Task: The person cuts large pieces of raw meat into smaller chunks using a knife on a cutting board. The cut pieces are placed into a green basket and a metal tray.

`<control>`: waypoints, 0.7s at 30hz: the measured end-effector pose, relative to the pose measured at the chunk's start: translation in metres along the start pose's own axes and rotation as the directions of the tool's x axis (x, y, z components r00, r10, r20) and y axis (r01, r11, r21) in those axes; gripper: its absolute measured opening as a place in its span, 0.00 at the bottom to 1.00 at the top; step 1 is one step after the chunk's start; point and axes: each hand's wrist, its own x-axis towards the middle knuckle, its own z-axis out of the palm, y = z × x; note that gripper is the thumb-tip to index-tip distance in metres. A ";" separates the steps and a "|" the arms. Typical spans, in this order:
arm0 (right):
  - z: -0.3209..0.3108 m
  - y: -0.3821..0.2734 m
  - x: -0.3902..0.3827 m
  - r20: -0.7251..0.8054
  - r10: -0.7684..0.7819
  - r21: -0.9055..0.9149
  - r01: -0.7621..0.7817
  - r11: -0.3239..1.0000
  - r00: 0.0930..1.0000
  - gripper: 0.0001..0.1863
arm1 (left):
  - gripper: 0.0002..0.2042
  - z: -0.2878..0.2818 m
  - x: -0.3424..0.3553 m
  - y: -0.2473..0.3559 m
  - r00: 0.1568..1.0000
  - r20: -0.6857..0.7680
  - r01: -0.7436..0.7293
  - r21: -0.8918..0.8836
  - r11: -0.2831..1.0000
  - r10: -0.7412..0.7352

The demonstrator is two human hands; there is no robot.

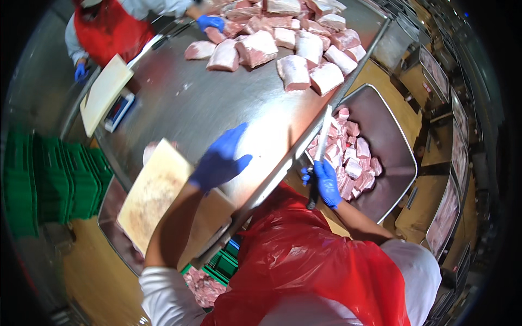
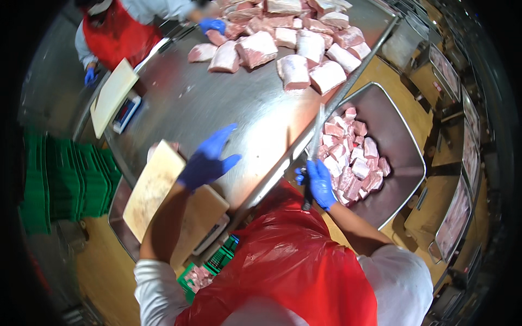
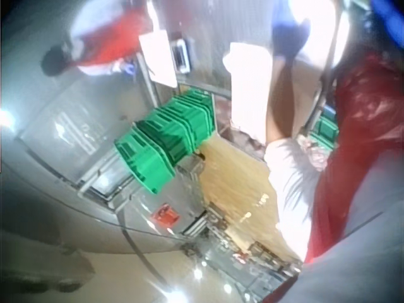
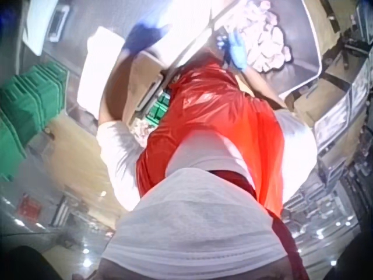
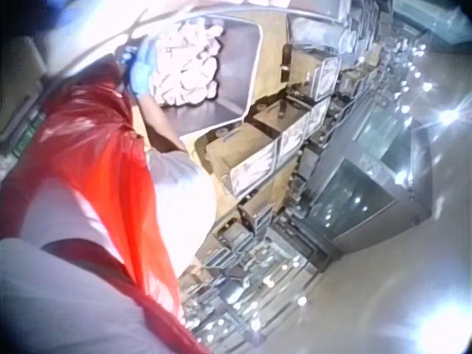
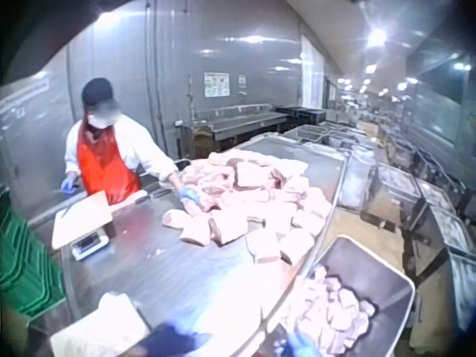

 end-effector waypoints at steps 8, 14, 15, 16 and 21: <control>-0.075 -0.018 0.055 -0.318 -0.111 0.016 0.122 0.992 0.942 0.13 | 0.58 0.229 0.311 -0.097 0.645 -0.148 0.685 -0.323 0.653 -0.750; -0.122 -0.027 0.069 -0.452 -0.153 -0.041 0.151 0.988 0.879 0.13 | 0.58 0.233 0.417 -0.067 0.521 -0.149 0.837 0.282 0.469 -0.840; -0.124 -0.033 0.074 -0.454 -0.147 -0.023 0.153 0.988 0.879 0.13 | 0.58 0.228 0.423 -0.071 0.533 -0.147 0.832 0.271 0.485 -0.833; -0.124 -0.038 0.080 -0.455 -0.140 -0.020 0.147 0.989 0.879 0.13 | 0.58 0.224 0.428 -0.076 0.543 -0.146 0.828 0.258 0.498 -0.827; -0.124 -0.064 0.116 -0.378 -0.145 -0.121 0.106 0.987 0.914 0.14 | 0.56 0.198 0.386 -0.200 0.705 -0.069 0.693 -0.143 0.706 -0.706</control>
